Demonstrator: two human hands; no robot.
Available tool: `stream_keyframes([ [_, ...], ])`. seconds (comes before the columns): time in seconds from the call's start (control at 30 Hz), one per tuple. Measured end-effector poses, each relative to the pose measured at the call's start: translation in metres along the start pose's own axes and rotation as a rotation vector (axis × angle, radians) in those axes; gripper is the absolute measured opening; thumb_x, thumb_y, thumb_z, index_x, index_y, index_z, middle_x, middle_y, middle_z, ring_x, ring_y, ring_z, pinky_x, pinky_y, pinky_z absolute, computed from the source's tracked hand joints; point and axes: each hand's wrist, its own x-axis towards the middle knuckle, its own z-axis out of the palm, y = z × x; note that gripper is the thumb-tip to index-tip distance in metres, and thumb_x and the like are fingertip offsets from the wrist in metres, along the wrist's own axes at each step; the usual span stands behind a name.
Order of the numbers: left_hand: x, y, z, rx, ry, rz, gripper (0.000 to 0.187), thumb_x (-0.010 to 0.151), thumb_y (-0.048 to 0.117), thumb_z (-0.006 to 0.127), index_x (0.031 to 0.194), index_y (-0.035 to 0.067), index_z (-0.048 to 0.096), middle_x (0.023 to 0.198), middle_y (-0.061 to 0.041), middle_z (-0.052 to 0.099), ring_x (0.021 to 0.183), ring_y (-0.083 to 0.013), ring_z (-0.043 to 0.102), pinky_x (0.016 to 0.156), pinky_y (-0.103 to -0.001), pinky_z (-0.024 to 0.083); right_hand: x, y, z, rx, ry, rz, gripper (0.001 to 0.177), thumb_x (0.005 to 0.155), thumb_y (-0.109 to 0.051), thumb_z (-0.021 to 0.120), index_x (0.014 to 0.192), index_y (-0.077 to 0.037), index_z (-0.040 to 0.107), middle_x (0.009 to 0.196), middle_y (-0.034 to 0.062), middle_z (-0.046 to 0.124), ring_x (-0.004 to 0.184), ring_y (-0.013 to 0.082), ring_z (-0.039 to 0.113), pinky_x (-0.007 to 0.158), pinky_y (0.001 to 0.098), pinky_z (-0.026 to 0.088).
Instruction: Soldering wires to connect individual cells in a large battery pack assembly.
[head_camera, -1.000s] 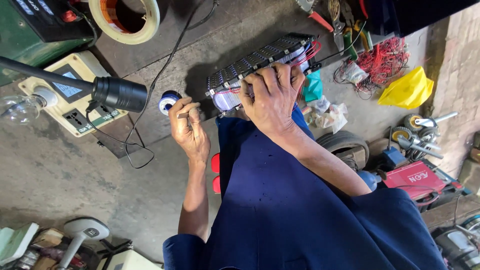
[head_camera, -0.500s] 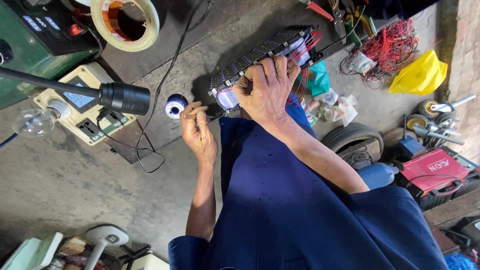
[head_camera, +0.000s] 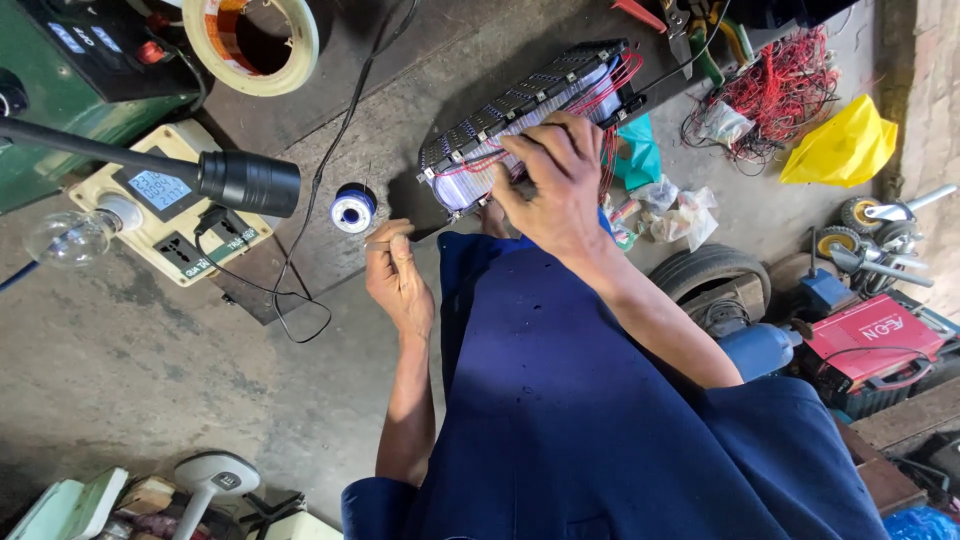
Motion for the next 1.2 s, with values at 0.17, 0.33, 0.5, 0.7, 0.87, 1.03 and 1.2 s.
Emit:
stream_keyframes([
  [0.17, 0.011, 0.008, -0.001, 0.002, -0.016, 0.115, 0.023, 0.112, 0.011, 0.048, 0.107, -0.003, 0.066, 0.107, -0.021, 0.065, 0.104, -0.0355, 0.065, 0.097, -0.048, 0.051, 0.007, 0.007, -0.010, 0.041, 0.017, -0.031, 0.008, 0.093, -0.014, 0.076, 0.089, -0.007, 0.076, 0.089, 0.0105, 0.065, 0.089, 0.0356, 0.058, 0.079, 0.0433, 0.040],
  [0.33, 0.025, 0.017, 0.011, -0.049, -0.023, 0.186, 0.026, 0.111, 0.017, 0.051, 0.106, -0.003, 0.067, 0.106, -0.019, 0.066, 0.103, -0.0332, 0.066, 0.095, -0.047, 0.052, 0.014, -0.007, 0.000, -0.074, 0.044, -0.031, 0.008, 0.083, -0.011, 0.080, 0.080, -0.014, 0.073, 0.084, 0.0054, 0.061, 0.086, 0.0311, 0.057, 0.076, 0.0423, 0.038],
  [0.5, 0.024, 0.021, 0.020, -0.070, -0.043, 0.222, 0.027, 0.110, 0.018, 0.052, 0.105, -0.004, 0.067, 0.104, -0.021, 0.066, 0.100, -0.0354, 0.065, 0.093, -0.047, 0.052, 0.020, -0.015, 0.008, -0.164, 0.068, 0.010, 0.014, 0.077, -0.008, 0.079, 0.074, -0.016, 0.069, 0.080, 0.0032, 0.058, 0.081, 0.0294, 0.056, 0.072, 0.0423, 0.038],
  [0.7, 0.016, 0.015, 0.021, -0.074, -0.057, 0.209, 0.025, 0.110, 0.015, 0.053, 0.104, -0.004, 0.066, 0.102, -0.021, 0.065, 0.097, -0.0357, 0.066, 0.090, -0.047, 0.051, 0.013, -0.014, 0.025, -0.300, 0.086, 0.033, 0.017, 0.070, -0.004, 0.073, 0.070, -0.016, 0.061, 0.077, 0.0027, 0.053, 0.077, 0.0274, 0.054, 0.071, 0.0423, 0.035],
  [0.87, 0.012, 0.011, 0.017, -0.074, -0.040, 0.173, 0.024, 0.111, 0.014, 0.051, 0.104, -0.005, 0.065, 0.102, -0.021, 0.065, 0.099, -0.0334, 0.065, 0.091, -0.047, 0.050, 0.019, -0.020, 0.029, -0.371, 0.093, -0.003, 0.015, 0.071, 0.001, 0.065, 0.070, -0.011, 0.057, 0.077, 0.0069, 0.047, 0.074, 0.0297, 0.049, 0.067, 0.0399, 0.032],
  [1.03, 0.019, 0.033, 0.012, -0.038, -0.020, 0.084, 0.025, 0.113, 0.020, 0.047, 0.107, 0.003, 0.064, 0.105, -0.011, 0.063, 0.102, -0.0223, 0.063, 0.091, -0.034, 0.052, 0.013, 0.003, 0.001, -0.194, -0.075, -0.032, 0.011, 0.084, -0.005, 0.072, 0.085, -0.006, 0.062, 0.085, 0.0079, 0.057, 0.082, 0.0275, 0.050, 0.073, 0.0433, 0.039],
  [1.2, 0.039, 0.037, 0.007, 0.073, -0.093, 0.268, 0.019, 0.106, -0.006, 0.050, 0.118, 0.002, 0.063, 0.107, -0.015, 0.059, 0.099, -0.0253, 0.059, 0.081, -0.035, 0.052, 0.010, 0.046, -0.055, -0.081, -0.180, 0.127, 0.028, 0.108, -0.024, 0.066, 0.109, 0.003, 0.076, 0.086, 0.0149, 0.070, 0.081, 0.0257, 0.061, 0.077, 0.0448, 0.048],
])
